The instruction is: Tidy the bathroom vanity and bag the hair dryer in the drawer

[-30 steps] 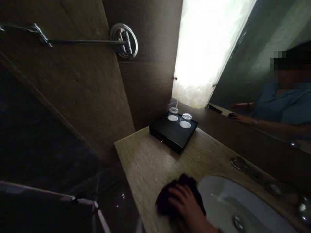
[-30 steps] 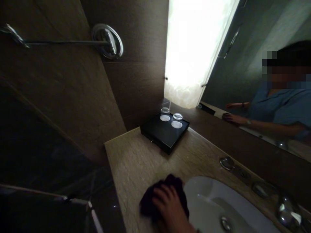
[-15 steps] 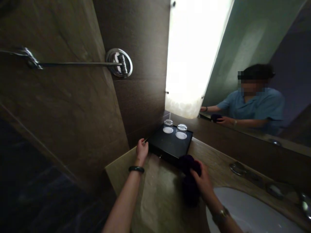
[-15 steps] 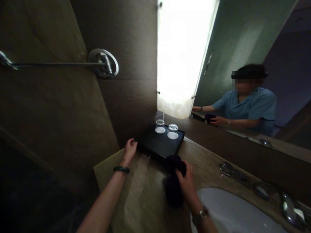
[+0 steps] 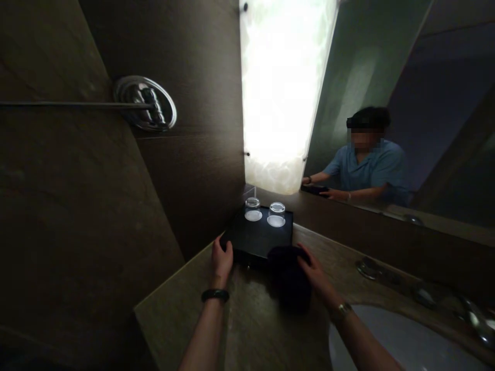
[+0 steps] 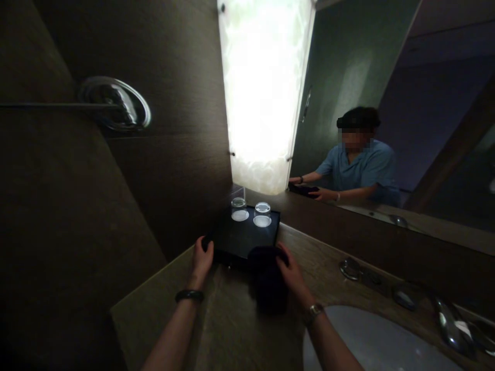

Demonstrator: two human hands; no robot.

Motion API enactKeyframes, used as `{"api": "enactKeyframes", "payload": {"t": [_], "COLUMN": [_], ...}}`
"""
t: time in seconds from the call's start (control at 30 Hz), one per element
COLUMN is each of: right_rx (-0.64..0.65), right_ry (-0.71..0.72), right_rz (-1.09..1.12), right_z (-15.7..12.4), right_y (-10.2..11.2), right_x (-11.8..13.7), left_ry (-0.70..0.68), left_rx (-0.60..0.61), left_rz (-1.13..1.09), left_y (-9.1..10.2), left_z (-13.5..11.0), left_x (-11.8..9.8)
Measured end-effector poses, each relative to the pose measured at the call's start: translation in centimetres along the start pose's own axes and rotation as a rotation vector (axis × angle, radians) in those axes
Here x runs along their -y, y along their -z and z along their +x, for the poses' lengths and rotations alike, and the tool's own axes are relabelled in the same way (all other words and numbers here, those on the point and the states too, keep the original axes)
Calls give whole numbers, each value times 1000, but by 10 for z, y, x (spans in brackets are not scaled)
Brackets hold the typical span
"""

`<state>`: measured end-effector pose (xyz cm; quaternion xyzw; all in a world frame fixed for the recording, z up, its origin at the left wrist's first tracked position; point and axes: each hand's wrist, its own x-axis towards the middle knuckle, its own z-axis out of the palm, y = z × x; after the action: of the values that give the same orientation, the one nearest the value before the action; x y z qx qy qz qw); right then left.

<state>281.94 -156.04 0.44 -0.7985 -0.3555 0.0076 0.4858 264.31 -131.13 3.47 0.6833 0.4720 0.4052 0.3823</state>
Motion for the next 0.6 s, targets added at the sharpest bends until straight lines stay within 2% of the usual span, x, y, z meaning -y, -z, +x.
{"api": "enactKeyframes", "payload": {"t": [0.07,0.13,0.2,0.27,0.33,0.4,0.47,0.53,0.6], "right_rx": [-74,-120,-66,15,75,153,310,508,576], "right_ry": [-88,-138,-126,-92,-50,47,227,381,388], "right_rz": [-122,-216,-261,-303,-331,-336,-317,-236,-132], "right_z": [38,81,115,123,98,43,-22,-72,-87], "right_y": [27,35,25,6,-8,-9,3,23,46], "right_x": [-3,-1,4,10,12,13,17,22,25], "left_ry": [-23,-55,-77,-75,-65,-61,-58,-52,-52], "left_rx": [-18,-45,-73,-99,-120,-130,-136,-143,-148], "left_rz": [26,56,95,139,178,200,203,191,173], "left_y": [-2,-5,-9,-12,-15,-17,-18,-18,-18], "left_z": [0,1,1,1,1,1,1,1,2], "left_x": [2,4,4,4,3,2,3,3,4]}}
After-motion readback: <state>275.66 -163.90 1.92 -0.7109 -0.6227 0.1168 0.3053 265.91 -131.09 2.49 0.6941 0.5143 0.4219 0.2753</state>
